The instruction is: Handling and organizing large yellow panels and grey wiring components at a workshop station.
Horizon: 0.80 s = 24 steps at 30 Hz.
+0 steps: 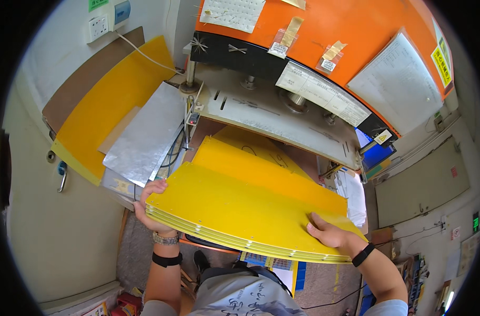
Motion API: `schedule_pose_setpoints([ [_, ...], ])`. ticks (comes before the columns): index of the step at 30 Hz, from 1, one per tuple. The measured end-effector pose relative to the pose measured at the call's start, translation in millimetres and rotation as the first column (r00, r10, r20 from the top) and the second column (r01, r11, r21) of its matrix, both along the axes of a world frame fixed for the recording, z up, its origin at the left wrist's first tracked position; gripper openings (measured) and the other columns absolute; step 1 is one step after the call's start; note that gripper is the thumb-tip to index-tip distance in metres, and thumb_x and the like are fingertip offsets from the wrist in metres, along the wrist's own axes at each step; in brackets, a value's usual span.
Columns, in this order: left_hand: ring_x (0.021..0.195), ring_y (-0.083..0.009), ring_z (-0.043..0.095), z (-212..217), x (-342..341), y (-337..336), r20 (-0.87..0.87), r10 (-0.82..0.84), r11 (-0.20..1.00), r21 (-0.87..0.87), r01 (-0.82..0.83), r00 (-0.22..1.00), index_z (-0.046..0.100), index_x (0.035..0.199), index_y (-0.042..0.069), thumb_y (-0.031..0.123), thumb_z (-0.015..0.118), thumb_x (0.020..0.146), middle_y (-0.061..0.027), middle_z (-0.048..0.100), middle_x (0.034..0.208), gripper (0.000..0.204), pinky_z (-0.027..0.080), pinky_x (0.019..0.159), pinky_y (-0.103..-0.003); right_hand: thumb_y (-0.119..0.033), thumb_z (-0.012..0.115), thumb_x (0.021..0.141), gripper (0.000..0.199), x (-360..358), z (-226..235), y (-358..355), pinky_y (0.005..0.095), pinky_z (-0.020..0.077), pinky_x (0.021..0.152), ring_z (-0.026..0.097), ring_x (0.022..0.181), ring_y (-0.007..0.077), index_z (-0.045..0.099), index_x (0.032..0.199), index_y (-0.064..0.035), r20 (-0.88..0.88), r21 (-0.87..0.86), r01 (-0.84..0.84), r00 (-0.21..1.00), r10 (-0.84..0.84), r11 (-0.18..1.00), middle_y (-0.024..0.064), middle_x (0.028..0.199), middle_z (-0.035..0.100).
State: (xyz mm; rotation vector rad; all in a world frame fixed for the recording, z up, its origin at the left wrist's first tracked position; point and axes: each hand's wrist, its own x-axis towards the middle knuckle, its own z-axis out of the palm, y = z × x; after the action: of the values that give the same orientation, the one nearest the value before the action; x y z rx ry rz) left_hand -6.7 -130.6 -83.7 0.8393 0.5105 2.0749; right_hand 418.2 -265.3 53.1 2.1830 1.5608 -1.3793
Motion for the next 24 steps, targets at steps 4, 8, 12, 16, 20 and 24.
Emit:
schedule_pose_setpoints([
  [4,0.102,-0.03,0.054,1,2,1,-0.038,-0.009,1.0,0.014,0.01,0.999,0.06,0.09,0.0,0.052,0.019,0.102,-0.0165,0.06,0.098,0.067,0.041,0.1,-0.048,-0.068,0.036,0.102,0.096,19,2,-9,0.0399,0.0115,0.126,0.01,0.156,0.0352,0.013,0.158,0.0066,0.135,0.015,-0.021,0.991,0.019,1.0,0.0264,0.166,0.015],
  [8,0.107,-0.0312,0.055,-3,-2,-1,-0.025,-0.034,0.998,-0.049,0.033,0.999,0.06,0.093,0.0,0.052,0.02,0.102,-0.0181,0.061,0.104,0.066,0.042,0.101,-0.05,-0.069,0.039,0.1,0.099,24,-5,-20,0.0405,0.0132,0.126,0.013,0.156,0.0356,0.017,0.158,0.0075,0.073,0.031,0.021,0.997,-0.024,0.999,0.0267,0.166,0.016],
  [12,0.109,-0.0324,0.053,-7,-8,-5,0.012,-0.056,0.995,-0.076,0.057,0.998,0.061,0.098,0.0,0.051,0.019,0.101,-0.0181,0.06,0.106,0.066,0.041,0.104,-0.051,-0.073,0.036,0.098,0.102,28,-16,-17,0.0423,0.0138,0.126,0.013,0.156,0.0363,0.017,0.158,0.0069,0.093,0.022,-0.003,0.996,0.001,1.0,0.0269,0.166,0.016],
  [16,0.11,-0.0312,0.049,-13,-17,0,-0.015,-0.161,0.985,0.059,0.162,0.987,0.06,0.1,0.001,0.049,0.019,0.1,-0.0161,0.057,0.107,0.062,0.036,0.108,-0.051,-0.077,0.03,0.097,0.104,45,-21,-22,0.0433,0.0131,0.127,0.012,0.156,0.0371,0.016,0.159,0.0055,0.174,0.073,-0.051,0.984,0.038,0.996,0.0275,0.166,0.016],
  [20,0.112,-0.0311,0.048,-18,-15,0,-0.016,-0.195,0.979,0.05,0.195,0.981,0.06,0.1,0.001,0.048,0.02,0.1,-0.0158,0.055,0.109,0.062,0.035,0.11,-0.052,-0.079,0.023,0.097,0.104,47,-10,-30,0.0435,0.0134,0.127,0.011,0.156,0.0369,0.015,0.159,0.0043,0.223,-0.01,-0.065,0.973,0.066,0.998,0.0266,0.166,0.016],
  [24,0.115,-0.0315,0.048,-17,-14,-5,0.035,-0.232,0.972,0.055,0.23,0.972,0.06,0.102,0.001,0.048,0.021,0.1,-0.0165,0.054,0.111,0.061,0.036,0.112,-0.052,-0.077,0.023,0.097,0.102,44,-7,-33,0.0434,0.0141,0.127,0.011,0.156,0.0364,0.016,0.159,0.0039,0.23,-0.002,-0.067,0.971,0.066,0.998,0.026,0.166,0.017],
])
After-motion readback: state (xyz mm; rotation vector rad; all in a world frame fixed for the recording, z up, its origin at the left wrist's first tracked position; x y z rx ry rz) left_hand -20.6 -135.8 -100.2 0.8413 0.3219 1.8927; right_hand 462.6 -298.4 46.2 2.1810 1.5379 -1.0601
